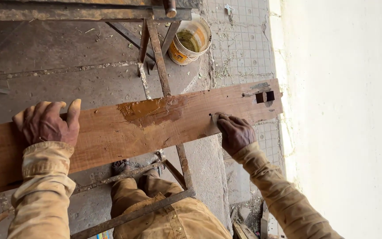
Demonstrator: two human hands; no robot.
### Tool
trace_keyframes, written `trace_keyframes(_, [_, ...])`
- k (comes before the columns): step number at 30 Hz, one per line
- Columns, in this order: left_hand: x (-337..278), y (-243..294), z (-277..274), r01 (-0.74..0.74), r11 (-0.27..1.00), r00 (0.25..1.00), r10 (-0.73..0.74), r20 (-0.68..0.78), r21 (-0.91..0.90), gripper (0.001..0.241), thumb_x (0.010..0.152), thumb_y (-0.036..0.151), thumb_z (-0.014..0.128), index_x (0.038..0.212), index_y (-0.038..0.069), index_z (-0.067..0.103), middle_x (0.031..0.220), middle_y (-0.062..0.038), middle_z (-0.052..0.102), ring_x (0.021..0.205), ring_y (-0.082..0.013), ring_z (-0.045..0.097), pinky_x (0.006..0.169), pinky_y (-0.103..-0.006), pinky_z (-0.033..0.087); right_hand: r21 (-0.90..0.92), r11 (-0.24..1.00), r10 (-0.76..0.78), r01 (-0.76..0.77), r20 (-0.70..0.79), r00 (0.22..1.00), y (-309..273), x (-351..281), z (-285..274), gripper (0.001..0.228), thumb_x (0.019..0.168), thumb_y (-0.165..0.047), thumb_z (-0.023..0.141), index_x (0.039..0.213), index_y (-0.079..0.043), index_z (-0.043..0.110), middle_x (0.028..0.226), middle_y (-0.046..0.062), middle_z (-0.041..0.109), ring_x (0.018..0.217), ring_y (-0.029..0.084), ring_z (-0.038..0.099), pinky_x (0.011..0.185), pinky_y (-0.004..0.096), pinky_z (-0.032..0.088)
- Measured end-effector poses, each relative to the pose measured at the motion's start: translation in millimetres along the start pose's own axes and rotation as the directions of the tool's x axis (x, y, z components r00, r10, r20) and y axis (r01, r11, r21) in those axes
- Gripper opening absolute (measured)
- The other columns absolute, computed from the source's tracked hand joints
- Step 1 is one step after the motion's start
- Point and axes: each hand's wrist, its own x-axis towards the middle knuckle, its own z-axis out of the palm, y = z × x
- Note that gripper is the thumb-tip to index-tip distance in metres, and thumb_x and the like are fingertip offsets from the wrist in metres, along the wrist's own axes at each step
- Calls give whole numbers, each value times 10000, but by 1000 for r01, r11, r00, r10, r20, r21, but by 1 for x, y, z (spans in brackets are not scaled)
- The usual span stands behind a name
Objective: The person fills holes and recesses in a long wooden plank with wood filler. They scoop filler from a board with a small scraper, press it into the holes, and smooth it flush by hand and with the scraper, working along the plank.
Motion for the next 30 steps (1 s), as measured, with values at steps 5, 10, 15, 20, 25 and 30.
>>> trace_keyframes(5, [3, 3, -3, 16, 1000, 1000, -16, 4, -8, 479, 1115, 565, 627, 1001, 117, 753, 1011, -54, 728, 1017, -248, 622, 1154, -431, 363, 83, 996, -46, 43, 33, 998, 14, 18, -14, 317, 879, -40, 529, 1080, -94, 768, 1060, 124, 786, 924, 316, 740, 835, 433, 598])
trace_keyframes(10, [3, 3, -6, -5, 1000, 1000, 5, -20, -2, 513, 1138, 575, 575, 992, 116, 752, 1024, -69, 732, 1056, -251, 631, 1139, -433, 355, 43, 937, 307, -346, 367, 878, -10, 39, -46, 412, 864, -54, 499, 1157, -144, 774, 893, 165, 786, 698, 313, 745, 718, 417, 607])
trace_keyframes(15, [11, 10, -10, 54, 997, 998, -53, 26, -47, 619, 1156, 647, 578, 962, 90, 766, 995, -97, 744, 1082, -288, 629, 1130, -459, 364, 12, 974, 202, -226, 412, 889, 4, 36, -39, 368, 846, -63, 520, 1060, -133, 812, 905, 115, 796, 702, 271, 727, 698, 413, 589])
trace_keyframes(20, [13, 13, -12, 87, 995, 996, -87, -6, -48, 588, 1109, 634, 583, 988, 92, 773, 1022, -100, 745, 1076, -287, 627, 1099, -461, 361, 239, 967, 31, -84, 217, 976, 37, 36, -38, 299, 907, -83, 553, 1046, -119, 815, 852, 84, 786, 672, 203, 700, 654, 364, 581])
trace_keyframes(25, [12, 15, -16, 80, 995, 997, -80, 1, -62, 581, 1099, 633, 586, 1011, 89, 772, 1046, -99, 745, 1060, -288, 629, 1097, -458, 364, 266, 864, 370, -428, 242, 897, 59, 44, -4, 213, 979, -254, 761, 965, -48, 815, 740, 100, 751, 646, 143, 630, 616, 344, 540])
trace_keyframes(30, [12, 15, -17, 63, 997, 998, -62, 13, -46, 590, 1129, 614, 589, 951, 79, 763, 962, -94, 738, 1028, -281, 629, 1100, -460, 370, 568, 686, 363, -455, 274, 891, 61, 51, 28, 219, 834, -150, 809, 1049, -109, 816, 885, 36, 813, 709, 82, 698, 628, 295, 602])
